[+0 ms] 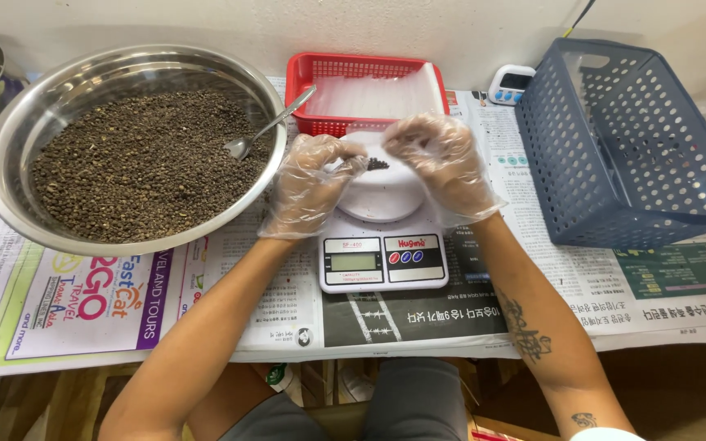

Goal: Weighing and bagging small seeds using a spoon and a digital scale

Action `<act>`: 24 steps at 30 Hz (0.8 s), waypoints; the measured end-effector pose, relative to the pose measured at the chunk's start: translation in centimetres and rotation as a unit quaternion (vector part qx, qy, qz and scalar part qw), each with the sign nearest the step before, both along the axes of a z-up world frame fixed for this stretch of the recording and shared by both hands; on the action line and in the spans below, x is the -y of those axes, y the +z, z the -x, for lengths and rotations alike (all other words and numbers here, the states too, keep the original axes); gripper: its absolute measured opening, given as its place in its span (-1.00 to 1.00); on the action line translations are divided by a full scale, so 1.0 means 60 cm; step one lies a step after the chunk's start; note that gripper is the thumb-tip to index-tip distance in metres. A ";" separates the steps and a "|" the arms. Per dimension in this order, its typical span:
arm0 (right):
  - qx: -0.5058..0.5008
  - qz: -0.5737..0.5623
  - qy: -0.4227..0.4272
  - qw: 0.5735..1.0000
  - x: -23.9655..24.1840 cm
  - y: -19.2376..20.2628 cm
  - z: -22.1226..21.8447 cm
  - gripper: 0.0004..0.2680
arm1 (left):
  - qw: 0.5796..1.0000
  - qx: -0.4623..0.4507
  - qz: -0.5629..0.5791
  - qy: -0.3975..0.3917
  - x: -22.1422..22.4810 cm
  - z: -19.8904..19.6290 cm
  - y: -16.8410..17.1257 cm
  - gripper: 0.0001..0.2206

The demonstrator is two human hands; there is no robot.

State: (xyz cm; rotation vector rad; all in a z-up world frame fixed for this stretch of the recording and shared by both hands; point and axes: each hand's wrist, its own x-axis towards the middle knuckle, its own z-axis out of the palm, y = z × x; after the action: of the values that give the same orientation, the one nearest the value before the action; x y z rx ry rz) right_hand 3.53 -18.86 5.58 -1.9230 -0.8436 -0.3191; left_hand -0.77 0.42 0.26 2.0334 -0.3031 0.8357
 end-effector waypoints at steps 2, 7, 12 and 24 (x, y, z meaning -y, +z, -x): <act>-0.039 -0.050 -0.011 0.998 0.013 0.001 -0.009 -0.89 | 1.000 0.009 0.021 -0.012 0.003 -0.006 -0.003 -0.92; -0.100 -0.008 0.065 0.993 0.024 0.025 0.008 -0.90 | 0.998 -0.029 0.014 -0.051 0.006 0.011 0.024 -0.94; -0.102 0.034 0.091 0.990 0.034 0.042 0.012 -0.93 | 0.997 -0.057 0.039 -0.047 0.006 0.017 0.023 -0.91; -0.020 0.081 0.014 0.996 0.178 0.112 0.070 -0.89 | 0.951 -0.044 0.064 -0.299 0.146 -0.028 0.098 -0.96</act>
State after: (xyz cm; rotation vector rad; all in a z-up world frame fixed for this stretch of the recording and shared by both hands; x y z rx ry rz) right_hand -0.69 -29.53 12.29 -2.0584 -0.8919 -0.1984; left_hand 0.90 -8.34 6.12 1.7043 -0.7488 0.3719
